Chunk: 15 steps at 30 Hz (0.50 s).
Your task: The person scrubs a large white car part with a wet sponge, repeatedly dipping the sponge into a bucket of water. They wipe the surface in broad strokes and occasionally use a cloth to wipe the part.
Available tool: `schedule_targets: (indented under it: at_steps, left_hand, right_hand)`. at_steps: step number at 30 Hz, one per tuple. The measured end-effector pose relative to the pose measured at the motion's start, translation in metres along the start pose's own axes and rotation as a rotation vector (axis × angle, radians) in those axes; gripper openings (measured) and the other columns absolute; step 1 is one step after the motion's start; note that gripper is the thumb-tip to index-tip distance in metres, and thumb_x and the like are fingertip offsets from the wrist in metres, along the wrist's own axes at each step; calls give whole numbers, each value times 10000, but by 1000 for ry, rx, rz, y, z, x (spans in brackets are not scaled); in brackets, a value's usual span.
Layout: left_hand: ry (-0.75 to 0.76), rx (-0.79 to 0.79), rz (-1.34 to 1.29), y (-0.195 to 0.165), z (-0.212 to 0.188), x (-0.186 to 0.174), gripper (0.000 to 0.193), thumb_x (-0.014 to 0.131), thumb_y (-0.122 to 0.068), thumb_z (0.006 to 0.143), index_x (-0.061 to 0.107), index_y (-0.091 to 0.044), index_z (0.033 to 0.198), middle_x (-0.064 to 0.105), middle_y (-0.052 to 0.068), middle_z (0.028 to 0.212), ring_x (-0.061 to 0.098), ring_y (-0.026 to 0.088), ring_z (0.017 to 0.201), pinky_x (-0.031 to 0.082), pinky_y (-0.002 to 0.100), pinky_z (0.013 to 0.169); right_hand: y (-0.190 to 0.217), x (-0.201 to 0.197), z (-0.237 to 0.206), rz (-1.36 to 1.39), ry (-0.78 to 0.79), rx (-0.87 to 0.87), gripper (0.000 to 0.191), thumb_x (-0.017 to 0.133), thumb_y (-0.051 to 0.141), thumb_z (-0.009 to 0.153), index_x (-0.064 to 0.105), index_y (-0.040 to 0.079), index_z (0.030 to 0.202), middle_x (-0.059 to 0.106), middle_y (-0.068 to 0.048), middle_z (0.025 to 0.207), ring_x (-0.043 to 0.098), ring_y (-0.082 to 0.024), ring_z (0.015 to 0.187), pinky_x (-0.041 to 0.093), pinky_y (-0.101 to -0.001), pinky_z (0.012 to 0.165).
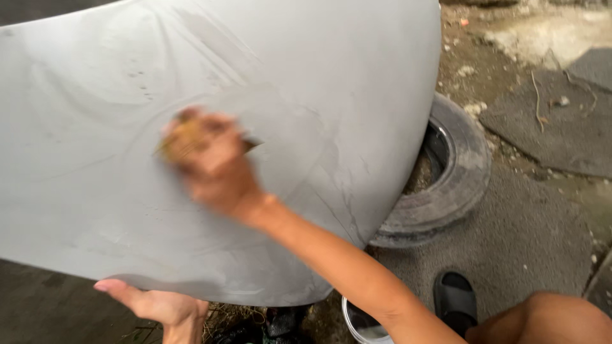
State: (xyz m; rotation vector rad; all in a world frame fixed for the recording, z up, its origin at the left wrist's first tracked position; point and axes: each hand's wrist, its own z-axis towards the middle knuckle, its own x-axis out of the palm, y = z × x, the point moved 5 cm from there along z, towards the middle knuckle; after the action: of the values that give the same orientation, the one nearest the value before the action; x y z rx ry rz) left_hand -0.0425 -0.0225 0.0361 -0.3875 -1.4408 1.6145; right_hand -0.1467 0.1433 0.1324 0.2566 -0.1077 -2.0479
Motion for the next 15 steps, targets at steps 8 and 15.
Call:
schedule_targets:
  at_steps: [8, 15]
  left_hand:
    - [-391, 54, 22, 22, 12, -24, 1130, 575, -784, 755, 386, 79, 1459, 394, 279, 1545, 437, 410, 1389, 387, 460, 1149]
    - [-250, 218, 4, 16, 10, -19, 1097, 579, -809, 929, 274, 40, 1554, 280, 283, 1610, 382, 342, 1462, 403, 509, 1187]
  right_hand:
    - [-150, -104, -109, -201, -23, 466, 147, 668, 249, 1036, 783, 178, 1095, 764, 24, 1205, 532, -241, 1342, 417, -388, 1112]
    - [-178, -188, -311, -399, -161, 1219, 390, 575, 315, 1029, 672, 70, 1317, 684, -48, 1279, 496, -277, 1187, 448, -443, 1019]
